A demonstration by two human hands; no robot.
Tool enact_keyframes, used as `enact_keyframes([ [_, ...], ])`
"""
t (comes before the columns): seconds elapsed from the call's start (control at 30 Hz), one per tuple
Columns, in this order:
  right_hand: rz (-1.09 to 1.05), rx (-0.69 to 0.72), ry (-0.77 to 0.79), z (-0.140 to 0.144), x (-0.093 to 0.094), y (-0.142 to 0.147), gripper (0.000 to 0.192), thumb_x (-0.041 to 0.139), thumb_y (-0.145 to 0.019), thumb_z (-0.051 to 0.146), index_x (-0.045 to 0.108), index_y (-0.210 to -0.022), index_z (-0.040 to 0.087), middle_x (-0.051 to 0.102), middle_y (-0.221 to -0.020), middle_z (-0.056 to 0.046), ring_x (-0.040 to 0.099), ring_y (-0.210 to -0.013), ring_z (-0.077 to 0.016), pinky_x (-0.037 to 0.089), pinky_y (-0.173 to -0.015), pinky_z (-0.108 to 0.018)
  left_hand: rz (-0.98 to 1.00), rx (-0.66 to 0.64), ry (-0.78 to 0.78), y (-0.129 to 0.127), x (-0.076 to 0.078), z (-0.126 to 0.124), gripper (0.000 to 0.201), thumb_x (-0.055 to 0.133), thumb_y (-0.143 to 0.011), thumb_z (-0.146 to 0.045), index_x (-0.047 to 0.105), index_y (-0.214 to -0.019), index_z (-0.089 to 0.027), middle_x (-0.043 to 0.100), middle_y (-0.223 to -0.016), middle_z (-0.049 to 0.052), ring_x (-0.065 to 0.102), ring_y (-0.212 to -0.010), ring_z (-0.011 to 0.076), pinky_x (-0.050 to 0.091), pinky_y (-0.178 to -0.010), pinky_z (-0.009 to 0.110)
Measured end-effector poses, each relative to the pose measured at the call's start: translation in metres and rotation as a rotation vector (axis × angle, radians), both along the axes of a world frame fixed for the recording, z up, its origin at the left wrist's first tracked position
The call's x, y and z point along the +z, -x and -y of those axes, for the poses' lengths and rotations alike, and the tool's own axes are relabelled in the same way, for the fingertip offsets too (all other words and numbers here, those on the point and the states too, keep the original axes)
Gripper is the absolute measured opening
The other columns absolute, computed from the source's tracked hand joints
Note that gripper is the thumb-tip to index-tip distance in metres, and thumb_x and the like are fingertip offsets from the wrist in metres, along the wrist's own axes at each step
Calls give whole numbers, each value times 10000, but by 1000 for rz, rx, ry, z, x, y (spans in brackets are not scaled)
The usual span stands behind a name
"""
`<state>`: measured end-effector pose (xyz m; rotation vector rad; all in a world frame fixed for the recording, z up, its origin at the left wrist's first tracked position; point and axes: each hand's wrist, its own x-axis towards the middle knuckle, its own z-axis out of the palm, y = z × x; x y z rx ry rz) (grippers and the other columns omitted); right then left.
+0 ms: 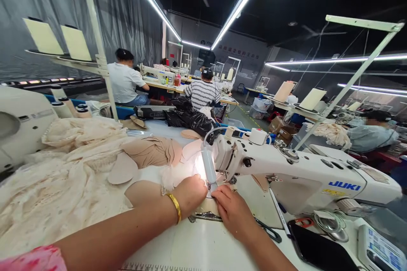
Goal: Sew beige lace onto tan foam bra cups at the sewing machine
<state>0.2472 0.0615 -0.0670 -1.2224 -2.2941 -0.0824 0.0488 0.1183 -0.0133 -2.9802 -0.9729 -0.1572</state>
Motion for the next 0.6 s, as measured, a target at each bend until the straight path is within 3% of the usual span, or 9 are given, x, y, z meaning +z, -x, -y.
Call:
enact_keyframes([
  [0.13,-23,115,-117,12,7,20,531,476,-975,58,465,-1481,219,630,-1391,-153,596,-1254,-298,548,-1011,-464,-44,-5,45,29,29,47,160,641,-837,-15,709,-808,-157,775,-845,98,733,-831,283,572,-782,367],
  [0.23,-57,216,-134,28,10,41,455,519,-930,78,605,-1345,245,592,-1481,-143,522,-1388,-337,488,-1084,-497,161,-74,270,67,58,98,206,614,-921,-79,759,-970,-216,802,-931,14,734,-874,195,553,-848,277],
  [0.3,-90,347,29,47,7,56,305,559,-876,98,703,-1086,267,745,-1218,-90,664,-1182,-301,525,-1000,-419,304,-20,533,99,75,126,196,671,-907,-138,783,-1018,-254,808,-914,-24,735,-835,155,542,-765,208],
  [0.37,-94,401,355,74,0,68,183,614,-831,142,731,-877,275,764,-847,-27,703,-788,-224,546,-760,-308,360,88,760,132,82,147,251,682,-860,-143,791,-1041,-279,813,-950,-49,742,-840,138,529,-719,173],
  [0.4,-78,387,550,91,-5,73,140,646,-817,168,733,-791,274,720,-714,-5,638,-625,-189,503,-631,-281,350,150,817,148,81,154,272,664,-842,-132,791,-1029,-282,809,-950,-57,740,-847,139,526,-718,174],
  [0.47,-71,324,897,123,-18,82,110,702,-817,230,731,-716,265,666,-628,13,545,-526,-158,407,-524,-269,259,270,806,175,67,167,268,596,-842,-115,779,-970,-263,790,-930,-43,728,-862,165,530,-743,218],
  [0.53,-165,253,1114,145,-37,88,111,694,-866,318,738,-788,253,677,-674,11,579,-596,-169,410,-561,-264,138,353,712,189,40,181,296,538,-840,-84,756,-974,-233,770,-975,11,714,-941,225,544,-841,312],
  [0.6,-362,119,1180,154,-60,92,203,661,-911,422,735,-941,236,733,-849,-23,658,-784,-212,482,-690,-286,80,395,644,189,5,199,390,542,-803,-67,732,-1109,-218,749,-1139,76,681,-1104,302,520,-996,445],
])
